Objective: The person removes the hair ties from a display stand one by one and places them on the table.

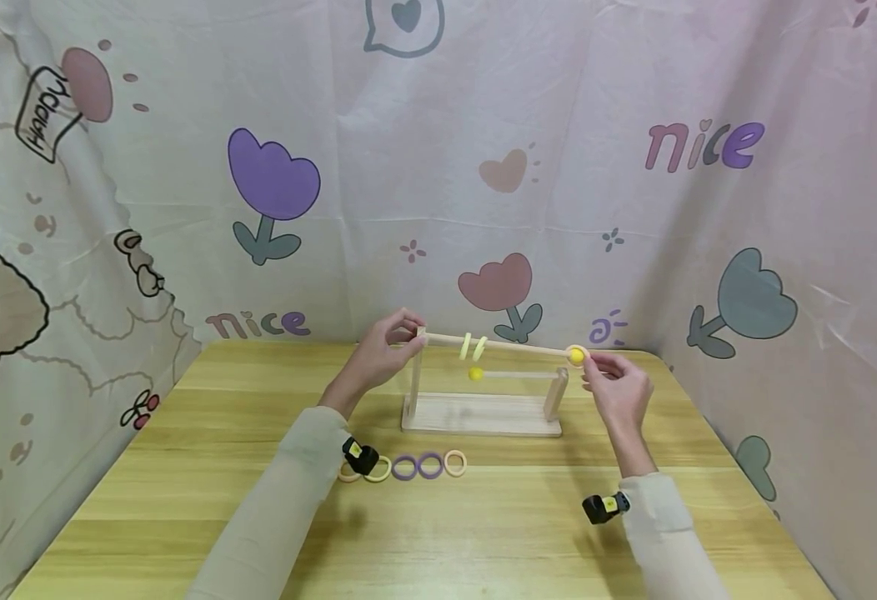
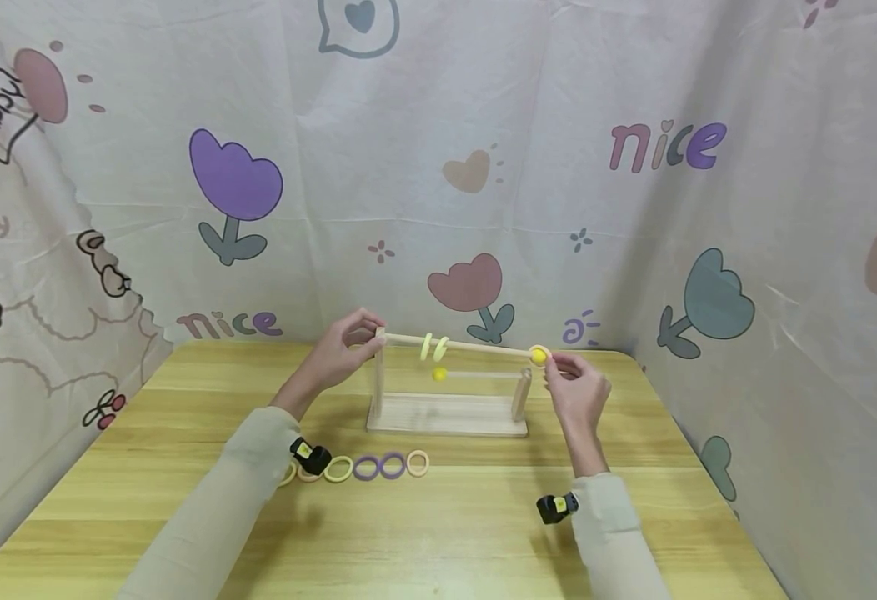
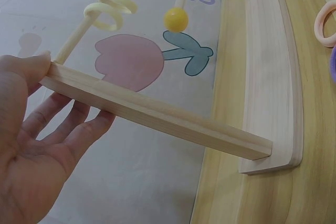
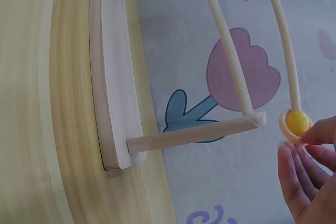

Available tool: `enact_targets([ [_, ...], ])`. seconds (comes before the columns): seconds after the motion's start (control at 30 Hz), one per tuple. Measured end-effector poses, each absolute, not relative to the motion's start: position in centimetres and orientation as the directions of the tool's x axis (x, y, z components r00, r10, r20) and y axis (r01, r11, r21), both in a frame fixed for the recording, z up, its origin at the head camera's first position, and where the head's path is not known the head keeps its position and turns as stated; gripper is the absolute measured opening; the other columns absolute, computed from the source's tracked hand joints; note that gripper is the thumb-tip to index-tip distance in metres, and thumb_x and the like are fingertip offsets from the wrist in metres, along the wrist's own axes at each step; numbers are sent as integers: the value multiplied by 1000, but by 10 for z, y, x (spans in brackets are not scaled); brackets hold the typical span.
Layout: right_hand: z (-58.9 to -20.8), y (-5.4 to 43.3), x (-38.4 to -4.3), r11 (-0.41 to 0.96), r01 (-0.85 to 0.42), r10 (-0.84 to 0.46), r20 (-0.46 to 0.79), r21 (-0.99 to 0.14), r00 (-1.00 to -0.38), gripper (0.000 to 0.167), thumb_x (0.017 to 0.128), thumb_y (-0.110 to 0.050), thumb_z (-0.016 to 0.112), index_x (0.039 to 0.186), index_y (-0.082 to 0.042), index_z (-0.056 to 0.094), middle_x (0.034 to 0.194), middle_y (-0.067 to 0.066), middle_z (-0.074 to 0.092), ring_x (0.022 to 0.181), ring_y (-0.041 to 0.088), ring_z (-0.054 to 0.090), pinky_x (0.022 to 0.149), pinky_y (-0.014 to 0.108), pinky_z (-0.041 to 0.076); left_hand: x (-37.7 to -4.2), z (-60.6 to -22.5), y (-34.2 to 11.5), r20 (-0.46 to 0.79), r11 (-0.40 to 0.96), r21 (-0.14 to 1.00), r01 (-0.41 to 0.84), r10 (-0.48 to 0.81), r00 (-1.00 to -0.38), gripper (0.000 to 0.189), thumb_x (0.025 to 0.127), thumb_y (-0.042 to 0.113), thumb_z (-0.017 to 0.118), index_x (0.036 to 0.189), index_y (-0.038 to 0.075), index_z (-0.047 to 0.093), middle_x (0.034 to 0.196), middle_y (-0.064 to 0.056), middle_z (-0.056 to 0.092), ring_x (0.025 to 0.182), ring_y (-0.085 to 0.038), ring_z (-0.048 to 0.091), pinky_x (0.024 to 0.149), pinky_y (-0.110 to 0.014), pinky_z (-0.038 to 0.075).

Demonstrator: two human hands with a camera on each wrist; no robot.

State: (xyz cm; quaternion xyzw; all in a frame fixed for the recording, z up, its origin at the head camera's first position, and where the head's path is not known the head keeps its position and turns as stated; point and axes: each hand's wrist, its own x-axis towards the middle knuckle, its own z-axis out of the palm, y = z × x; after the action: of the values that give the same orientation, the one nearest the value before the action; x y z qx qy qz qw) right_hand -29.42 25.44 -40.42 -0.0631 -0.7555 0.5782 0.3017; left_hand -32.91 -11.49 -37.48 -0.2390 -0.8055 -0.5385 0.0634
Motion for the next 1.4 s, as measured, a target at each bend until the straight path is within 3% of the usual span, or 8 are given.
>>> enact_targets([
  [0.27, -405, 257, -294, 348, -233, 455, 381, -908, -805, 27, 91, -15, 79, 107, 7, 75, 99, 26, 77, 57, -3, 68, 57, 17, 57, -330, -375, -116, 364, 303, 835, 458, 320, -875, 17, 103, 18, 64, 118, 12, 60, 112, -14, 63, 129, -40, 63, 100, -56, 55],
  [0.7, -412, 266, -299, 339, -220, 476, 369, -915, -798, 22, 92, -11, 76, 106, 6, 76, 81, -4, 76, 58, 0, 70, 57, 18, 58, -328, -374, -114, 375, 306, 830, 467, 315, -872, 17, 102, 16, 64, 118, 10, 61, 111, -13, 63, 126, -40, 65, 97, -52, 57],
  [0.87, -411, 272, -293, 311, -202, 473, 336, -929, -815, 24, 93, -10, 75, 109, 7, 75, 74, -21, 69, 59, -1, 70, 60, 18, 59, -328, -374, -115, 371, 306, 832, 462, 313, -874, 16, 102, 16, 65, 117, 11, 61, 110, -13, 62, 127, -40, 65, 97, -52, 57],
  [1.03, -404, 278, -284, 305, -165, 445, 293, -938, -846, 28, 93, -12, 76, 113, 8, 73, 71, -26, 67, 61, -4, 69, 62, 18, 59, -328, -373, -114, 367, 305, 834, 459, 314, -876, 16, 102, 17, 64, 117, 12, 61, 110, -13, 63, 127, -39, 65, 98, -53, 57],
  [1.23, -397, 283, -275, 349, -118, 373, 253, -930, -893, 28, 94, -12, 74, 114, 8, 72, 74, -20, 69, 65, -2, 70, 64, 18, 60, -329, -373, -115, 356, 298, 843, 448, 315, -880, 15, 103, 19, 64, 117, 13, 62, 113, -13, 65, 124, -39, 66, 96, -53, 56],
  [1.4, -395, 282, -270, 413, -122, 260, 245, -903, -934, 28, 95, -11, 74, 114, 9, 72, 94, 14, 78, 68, 2, 72, 67, 21, 61, -329, -374, -115, 352, 302, 842, 447, 320, -880, 16, 103, 20, 64, 117, 14, 62, 114, -13, 65, 123, -37, 66, 96, -53, 55],
])
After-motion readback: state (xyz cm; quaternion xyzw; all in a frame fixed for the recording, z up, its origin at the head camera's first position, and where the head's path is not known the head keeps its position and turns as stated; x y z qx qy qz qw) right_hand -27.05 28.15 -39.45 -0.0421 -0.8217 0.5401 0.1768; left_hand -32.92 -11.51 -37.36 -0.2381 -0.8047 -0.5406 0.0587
